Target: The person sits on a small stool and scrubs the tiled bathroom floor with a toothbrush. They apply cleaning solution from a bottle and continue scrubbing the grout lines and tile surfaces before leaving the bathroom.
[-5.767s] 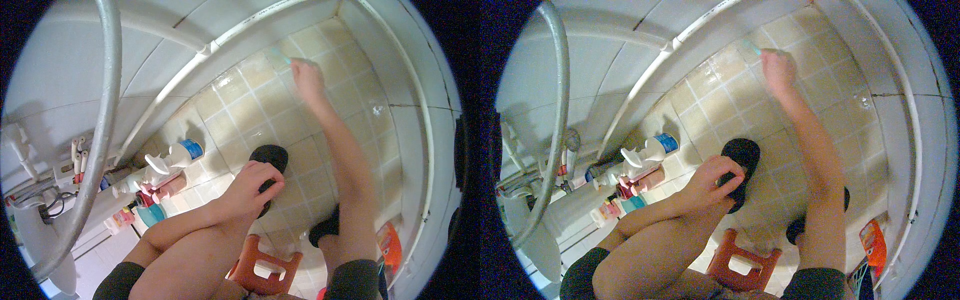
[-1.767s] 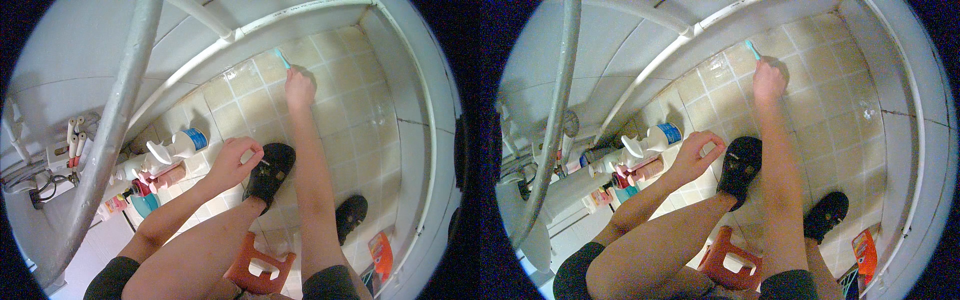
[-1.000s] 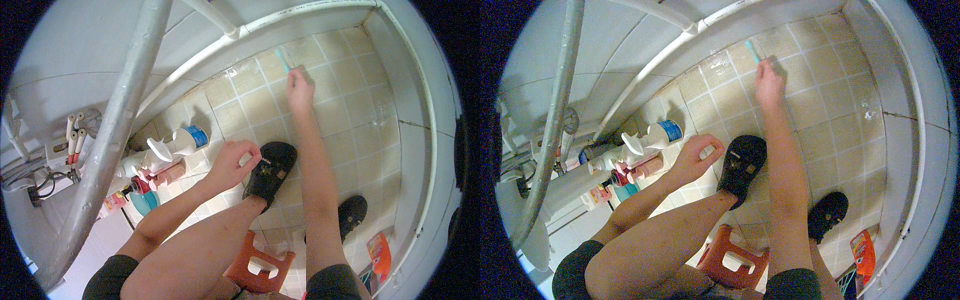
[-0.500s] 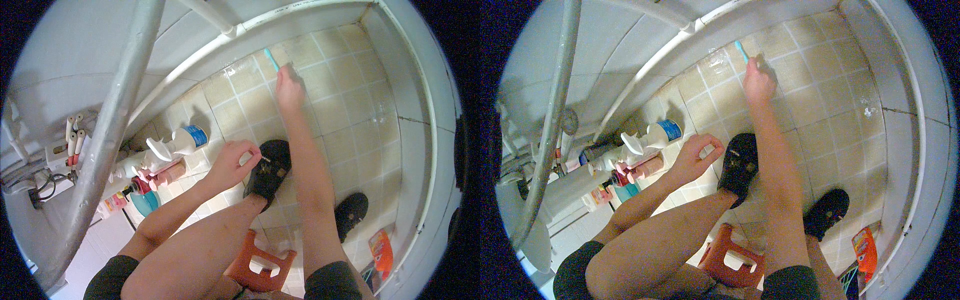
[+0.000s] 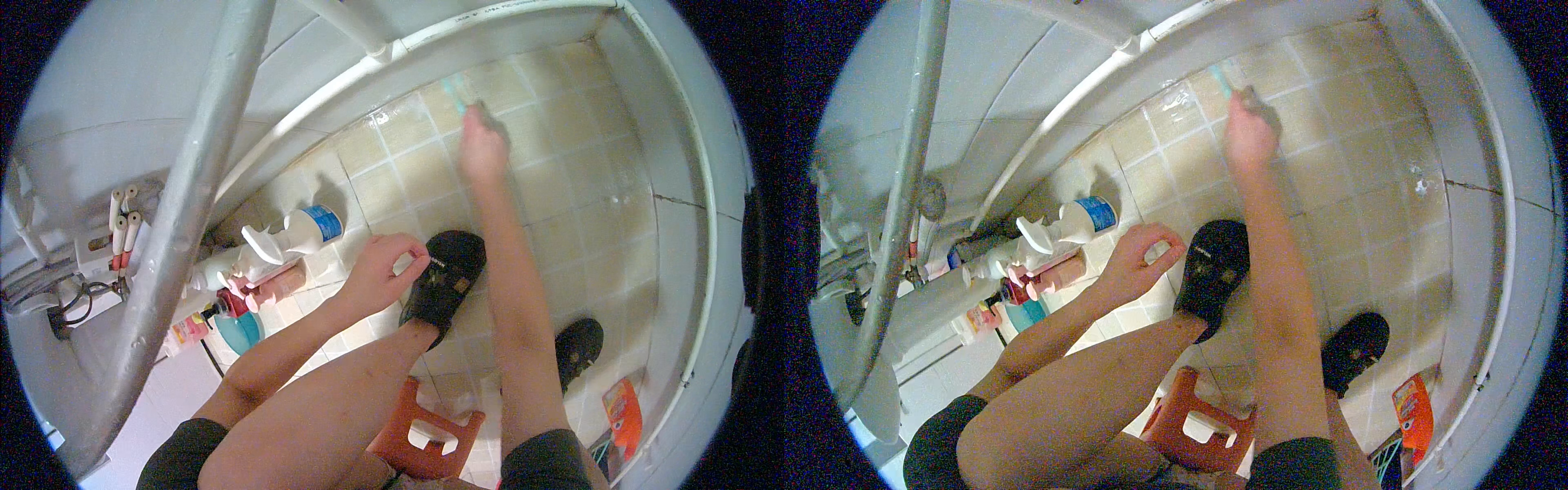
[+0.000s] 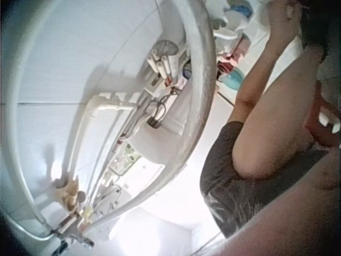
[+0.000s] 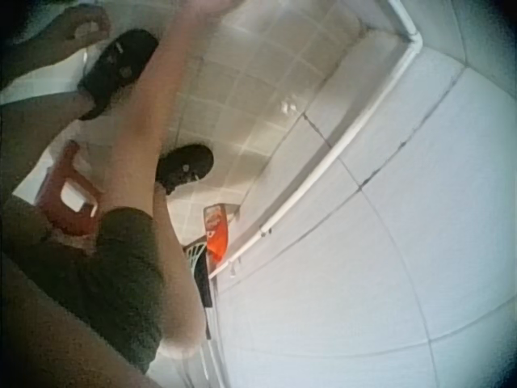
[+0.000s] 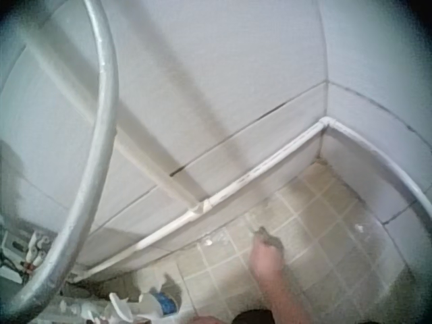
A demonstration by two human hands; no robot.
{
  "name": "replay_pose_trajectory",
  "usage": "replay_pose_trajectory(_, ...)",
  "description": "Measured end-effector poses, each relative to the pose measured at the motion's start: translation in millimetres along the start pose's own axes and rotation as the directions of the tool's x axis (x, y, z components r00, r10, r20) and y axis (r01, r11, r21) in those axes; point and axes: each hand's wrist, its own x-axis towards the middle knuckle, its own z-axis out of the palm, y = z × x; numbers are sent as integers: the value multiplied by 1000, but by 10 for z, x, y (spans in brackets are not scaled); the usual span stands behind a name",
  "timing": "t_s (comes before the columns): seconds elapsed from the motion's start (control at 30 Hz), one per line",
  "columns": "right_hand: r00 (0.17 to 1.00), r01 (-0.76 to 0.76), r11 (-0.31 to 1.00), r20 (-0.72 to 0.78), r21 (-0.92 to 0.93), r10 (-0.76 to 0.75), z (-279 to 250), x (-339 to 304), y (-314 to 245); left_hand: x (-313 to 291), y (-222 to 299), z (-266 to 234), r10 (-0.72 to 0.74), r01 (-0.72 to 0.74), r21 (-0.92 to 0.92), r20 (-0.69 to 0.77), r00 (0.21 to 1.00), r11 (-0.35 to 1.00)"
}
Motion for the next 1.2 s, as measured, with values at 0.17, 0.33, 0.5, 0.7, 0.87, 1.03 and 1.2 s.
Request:
replay_pose_trajectory(0.17,992,-91,996,-83,-14,89,-58,45,66,6,-49,11,16,-15,23,-7,1000,1000)
replay_pose_trajectory(0.33,992,92,995,89,-47,-88,-8,-31,-75,-18,-36,34,11,-12,37,18,1000,999)
replay_pose_trajectory(0.5,993,69,995,96,-67,-63,-55,16,-97,-10,-18,13,4,-4,10,14,1000,1000)
replay_pose_trajectory(0.7,995,-9,1000,102,-21,11,-58,50,-34,6,-27,8,4,-4,7,-4,1000,1000)
replay_pose_trajectory(0.87,993,-119,993,0,-11,119,-72,49,-39,-14,-50,1,-2,2,14,2,1000,1000)
replay_pose_trajectory(1.03,965,185,982,197,-44,-173,20,-44,-151,-19,-43,-18,15,-15,39,15,1000,999)
replay_pose_trajectory(1.2,1000,21,999,14,-40,-20,-154,72,47,-49,32,-48,30,-29,37,-34,999,999)
